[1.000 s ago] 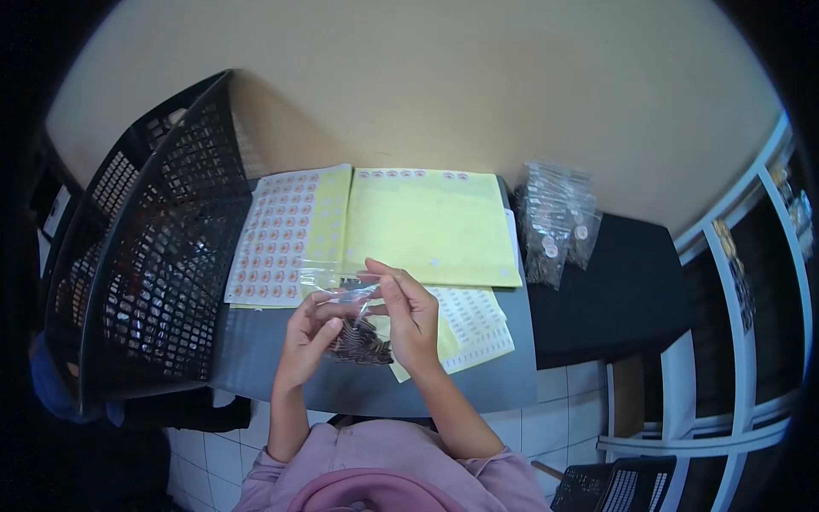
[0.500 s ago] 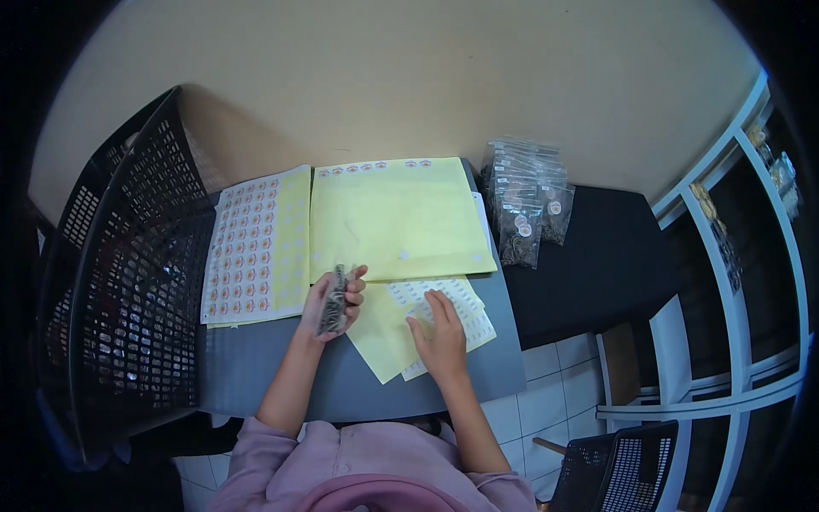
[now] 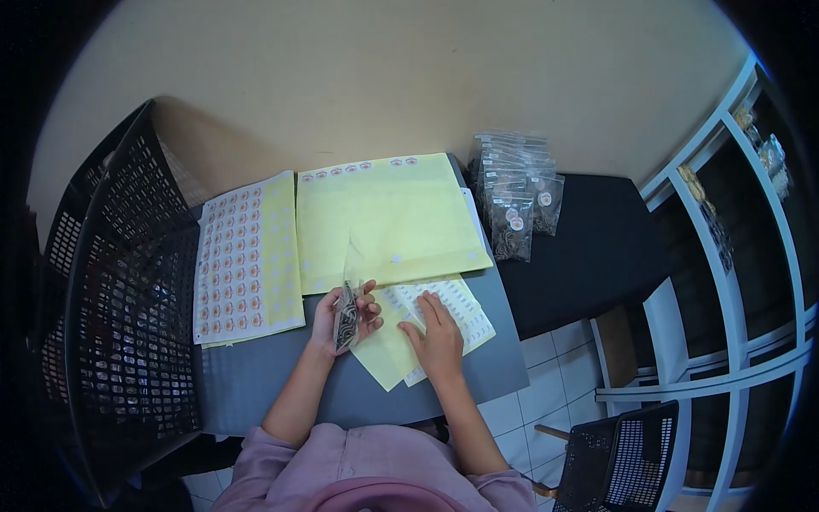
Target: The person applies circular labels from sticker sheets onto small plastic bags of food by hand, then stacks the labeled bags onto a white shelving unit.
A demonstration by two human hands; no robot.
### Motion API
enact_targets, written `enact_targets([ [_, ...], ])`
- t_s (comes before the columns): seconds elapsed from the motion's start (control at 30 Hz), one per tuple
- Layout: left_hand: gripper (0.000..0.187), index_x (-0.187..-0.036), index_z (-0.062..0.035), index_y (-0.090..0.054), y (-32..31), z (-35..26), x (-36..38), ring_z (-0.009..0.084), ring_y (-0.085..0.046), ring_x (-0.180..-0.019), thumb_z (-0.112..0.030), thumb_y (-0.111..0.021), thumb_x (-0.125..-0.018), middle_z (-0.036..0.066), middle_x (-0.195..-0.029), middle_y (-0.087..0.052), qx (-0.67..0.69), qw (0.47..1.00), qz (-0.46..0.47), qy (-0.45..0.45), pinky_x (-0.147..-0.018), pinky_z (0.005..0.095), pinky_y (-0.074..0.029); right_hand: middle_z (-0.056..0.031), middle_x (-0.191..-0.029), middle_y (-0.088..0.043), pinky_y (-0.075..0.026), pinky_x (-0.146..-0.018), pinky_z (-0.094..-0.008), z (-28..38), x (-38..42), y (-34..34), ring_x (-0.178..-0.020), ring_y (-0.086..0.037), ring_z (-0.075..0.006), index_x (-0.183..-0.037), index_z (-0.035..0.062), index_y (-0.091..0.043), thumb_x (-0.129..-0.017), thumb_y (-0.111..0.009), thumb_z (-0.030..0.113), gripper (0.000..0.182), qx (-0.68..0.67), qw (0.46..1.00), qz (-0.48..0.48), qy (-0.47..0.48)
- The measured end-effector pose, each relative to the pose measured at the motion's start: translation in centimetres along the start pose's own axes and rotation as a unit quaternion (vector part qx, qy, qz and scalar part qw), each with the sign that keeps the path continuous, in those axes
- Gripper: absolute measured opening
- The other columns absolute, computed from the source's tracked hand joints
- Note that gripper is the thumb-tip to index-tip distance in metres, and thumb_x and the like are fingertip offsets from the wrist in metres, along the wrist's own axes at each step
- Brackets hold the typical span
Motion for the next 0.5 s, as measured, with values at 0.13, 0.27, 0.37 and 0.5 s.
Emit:
enact_targets([
  [0.13,0.042,-0.116,-0.0016,-0.039,0.27,0.58,-0.26,0.019,-0.05,-0.082,-0.029,-0.035,-0.085,0.003,-0.075,-0.049,0.016,1.0,-0.005,0.015,-0.077,0.0362,-0.043,-0.0126,-0.107,-0.055,-0.042,-0.086,-0.0358,0.19,0.05,0.07,-0.104,-0.051,-0.03,-0.094,0.0039,-0.056,-0.068,-0.069,0.015,0.031,-0.016,1.0,-0.01,-0.013],
  [0.27,0.041,-0.115,-0.0016,-0.04,0.28,0.45,-0.37,0.0189,-0.05,-0.081,-0.028,-0.035,-0.084,0.003,-0.075,-0.05,0.02,1.0,0.001,0.019,-0.077,0.036,-0.043,-0.0114,-0.103,-0.057,-0.042,-0.087,-0.0376,0.52,0.03,-0.14,-0.105,-0.05,-0.0313,-0.09,0.0043,-0.057,-0.068,-0.069,0.013,0.026,-0.002,1.0,-0.017,0.015],
  [0.37,0.041,-0.115,-0.0019,-0.04,0.32,0.4,-0.45,0.0189,-0.05,-0.081,-0.029,-0.035,-0.084,0.003,-0.075,-0.05,0.026,0.999,0.003,0.021,-0.076,0.0361,-0.043,-0.011,-0.101,-0.057,-0.04,-0.088,-0.0412,0.67,-0.07,-0.09,-0.106,-0.049,-0.034,-0.087,0.0046,-0.057,-0.069,-0.067,0.01,0.021,-0.023,1.0,-0.015,0.0],
  [0.5,0.041,-0.114,-0.0034,-0.041,0.62,0.35,-0.49,0.019,-0.05,-0.083,-0.03,-0.039,-0.083,0.004,-0.079,-0.053,-0.006,1.0,-0.001,0.016,-0.078,0.0365,-0.041,-0.0107,-0.101,-0.057,-0.037,-0.091,-0.0442,0.72,0.05,-0.25,-0.107,-0.047,-0.0371,-0.082,0.0046,-0.058,-0.07,-0.065,0.006,0.014,-0.025,0.999,-0.019,-0.001],
])
Point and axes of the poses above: each hand's wrist, its own x-axis away from the middle knuckle, its own y-axis out of the back of the hand, z = x × y, the point moved 8 cm from there along -x, towards the middle knuckle
